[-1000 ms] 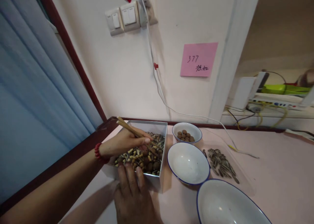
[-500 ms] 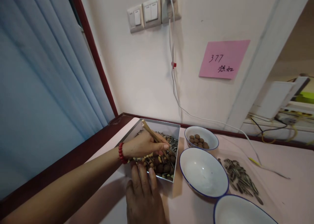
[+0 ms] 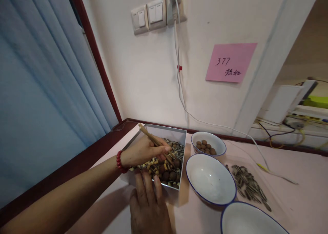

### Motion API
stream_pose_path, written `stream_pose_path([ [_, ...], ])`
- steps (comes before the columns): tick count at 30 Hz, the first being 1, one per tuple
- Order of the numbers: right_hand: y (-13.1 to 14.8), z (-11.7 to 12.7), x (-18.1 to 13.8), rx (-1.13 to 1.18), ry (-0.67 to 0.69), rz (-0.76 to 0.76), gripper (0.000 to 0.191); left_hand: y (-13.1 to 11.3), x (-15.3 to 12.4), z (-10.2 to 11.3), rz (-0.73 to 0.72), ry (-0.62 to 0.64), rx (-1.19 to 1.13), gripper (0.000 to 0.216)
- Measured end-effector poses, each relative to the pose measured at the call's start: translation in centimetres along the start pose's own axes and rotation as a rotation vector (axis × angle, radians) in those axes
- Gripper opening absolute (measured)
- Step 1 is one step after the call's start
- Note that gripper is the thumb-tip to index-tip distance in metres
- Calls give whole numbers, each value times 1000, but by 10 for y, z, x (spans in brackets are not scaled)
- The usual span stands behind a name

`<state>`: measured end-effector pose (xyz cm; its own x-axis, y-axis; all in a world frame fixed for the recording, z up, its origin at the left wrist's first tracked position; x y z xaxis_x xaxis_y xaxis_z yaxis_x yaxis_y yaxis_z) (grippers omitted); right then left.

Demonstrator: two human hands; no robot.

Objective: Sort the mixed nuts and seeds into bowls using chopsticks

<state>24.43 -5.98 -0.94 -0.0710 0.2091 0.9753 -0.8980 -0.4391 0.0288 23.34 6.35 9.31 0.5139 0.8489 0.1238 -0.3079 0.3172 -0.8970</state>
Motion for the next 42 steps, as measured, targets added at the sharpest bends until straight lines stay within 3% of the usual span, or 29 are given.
stream_pose_path([
  [10, 0, -1, 0, -43, -15, 16, 23, -53, -2, 34, -148, -182, 104, 26],
  [13, 0, -2, -1, -51, -50, 35, 22, -76, 13, 23, -220, -177, 72, 26],
  [17, 1, -5, -3, -73, -41, 48, 19, -97, 42, -11, -296, -164, 17, 17],
  [21, 2, -7, -3, -102, -47, 39, 19, -100, 60, -39, -263, -156, 22, 18],
  [24, 1, -7, -2, -102, -53, 51, 22, -100, 58, -40, -272, -170, 29, 21],
  [30, -1, -3, -1, -85, 14, 72, 17, -87, 34, 0, -314, -205, 52, 32],
  [37, -1, 3, 2, -71, 75, 67, 18, -55, -12, 63, -180, -346, 219, 35],
  [42, -1, 2, 2, -61, 36, 63, 22, -23, -28, 84, -82, -237, 267, 34],
])
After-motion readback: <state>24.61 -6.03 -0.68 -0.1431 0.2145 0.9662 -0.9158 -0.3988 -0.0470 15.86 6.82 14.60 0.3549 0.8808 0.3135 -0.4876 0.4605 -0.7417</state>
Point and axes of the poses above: each hand's wrist, its own x-axis towards the middle knuckle, its own z-axis out of the back of the hand, y = z × x, the point moved 4 cm from there along x, towards the middle knuckle, and after that the axes turned 15 degrees about -y, right-handed, at the moved point
